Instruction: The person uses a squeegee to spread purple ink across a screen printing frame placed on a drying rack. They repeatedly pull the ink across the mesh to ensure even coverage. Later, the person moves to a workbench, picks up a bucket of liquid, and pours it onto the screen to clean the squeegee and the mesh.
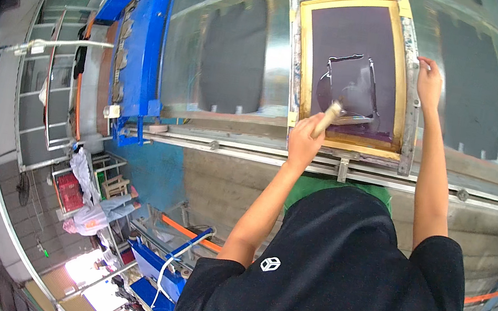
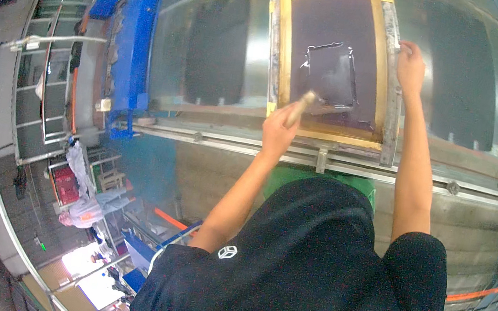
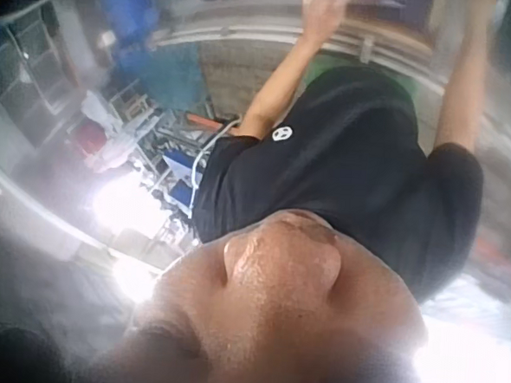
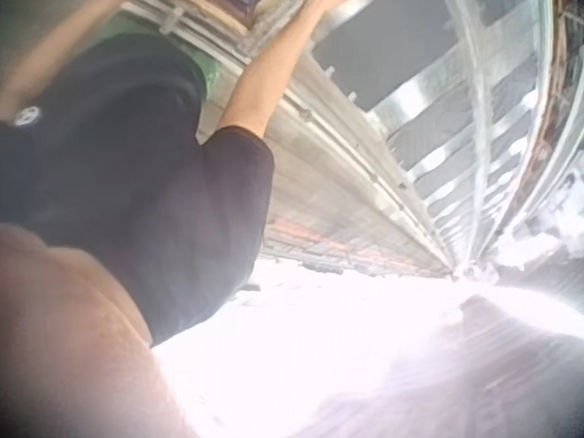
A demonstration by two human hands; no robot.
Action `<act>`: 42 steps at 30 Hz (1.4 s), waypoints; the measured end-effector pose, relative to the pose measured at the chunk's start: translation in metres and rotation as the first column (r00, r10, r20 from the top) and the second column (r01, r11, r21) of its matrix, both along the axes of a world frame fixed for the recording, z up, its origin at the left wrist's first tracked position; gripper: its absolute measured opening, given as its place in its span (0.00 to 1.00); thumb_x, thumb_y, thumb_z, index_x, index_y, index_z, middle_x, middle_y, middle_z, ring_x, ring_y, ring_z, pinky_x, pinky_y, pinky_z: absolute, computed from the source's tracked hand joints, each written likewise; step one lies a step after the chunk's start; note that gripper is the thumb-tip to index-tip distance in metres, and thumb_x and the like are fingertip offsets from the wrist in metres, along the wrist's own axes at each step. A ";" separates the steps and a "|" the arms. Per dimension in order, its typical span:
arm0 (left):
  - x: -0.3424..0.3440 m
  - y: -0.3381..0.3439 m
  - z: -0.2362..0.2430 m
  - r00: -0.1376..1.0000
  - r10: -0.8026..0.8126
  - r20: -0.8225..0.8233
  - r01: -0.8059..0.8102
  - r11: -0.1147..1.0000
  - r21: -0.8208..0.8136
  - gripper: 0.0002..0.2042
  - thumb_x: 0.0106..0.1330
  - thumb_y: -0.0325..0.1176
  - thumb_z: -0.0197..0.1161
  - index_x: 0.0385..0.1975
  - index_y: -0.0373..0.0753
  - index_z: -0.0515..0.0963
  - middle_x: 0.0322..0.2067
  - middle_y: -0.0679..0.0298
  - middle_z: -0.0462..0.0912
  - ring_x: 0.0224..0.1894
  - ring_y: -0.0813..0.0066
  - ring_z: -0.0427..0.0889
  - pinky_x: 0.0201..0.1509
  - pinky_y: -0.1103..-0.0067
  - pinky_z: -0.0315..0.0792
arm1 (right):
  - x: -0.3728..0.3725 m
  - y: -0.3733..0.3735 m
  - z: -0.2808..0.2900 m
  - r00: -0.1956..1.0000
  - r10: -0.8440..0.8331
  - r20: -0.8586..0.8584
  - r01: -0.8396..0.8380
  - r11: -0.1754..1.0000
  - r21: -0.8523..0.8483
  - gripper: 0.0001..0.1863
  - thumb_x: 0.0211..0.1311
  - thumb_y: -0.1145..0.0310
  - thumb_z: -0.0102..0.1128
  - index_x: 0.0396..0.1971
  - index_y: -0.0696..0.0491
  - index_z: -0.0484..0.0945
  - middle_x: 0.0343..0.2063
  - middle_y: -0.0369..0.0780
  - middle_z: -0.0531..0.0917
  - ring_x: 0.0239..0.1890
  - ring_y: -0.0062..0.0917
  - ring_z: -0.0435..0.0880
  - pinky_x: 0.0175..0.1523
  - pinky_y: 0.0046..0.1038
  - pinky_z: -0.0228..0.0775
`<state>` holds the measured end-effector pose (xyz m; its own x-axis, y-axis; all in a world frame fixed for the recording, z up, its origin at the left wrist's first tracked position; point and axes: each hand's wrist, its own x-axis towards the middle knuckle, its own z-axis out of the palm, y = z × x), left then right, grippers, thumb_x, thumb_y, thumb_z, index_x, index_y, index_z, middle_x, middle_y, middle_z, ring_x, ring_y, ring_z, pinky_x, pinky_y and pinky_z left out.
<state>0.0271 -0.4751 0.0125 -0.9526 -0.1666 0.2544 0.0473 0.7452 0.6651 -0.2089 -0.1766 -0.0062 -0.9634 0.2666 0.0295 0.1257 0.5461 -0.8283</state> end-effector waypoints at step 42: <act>-0.105 -0.375 0.016 0.935 -0.177 0.308 0.255 0.938 -0.235 0.19 0.56 0.23 0.63 0.48 0.45 0.83 0.47 0.58 0.86 0.50 0.57 0.83 0.55 0.67 0.76 | 0.066 -0.397 -0.041 0.996 -0.021 0.092 0.030 0.995 -0.095 0.13 0.70 0.58 0.53 0.45 0.47 0.82 0.28 0.54 0.85 0.37 0.53 0.84 0.47 0.49 0.73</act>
<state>-0.0774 -0.8501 0.0283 -0.9959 0.0886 -0.0200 0.0700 0.8890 0.4526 -0.1433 -0.5733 -0.0477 -0.9538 0.2882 -0.0847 0.2155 0.4599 -0.8614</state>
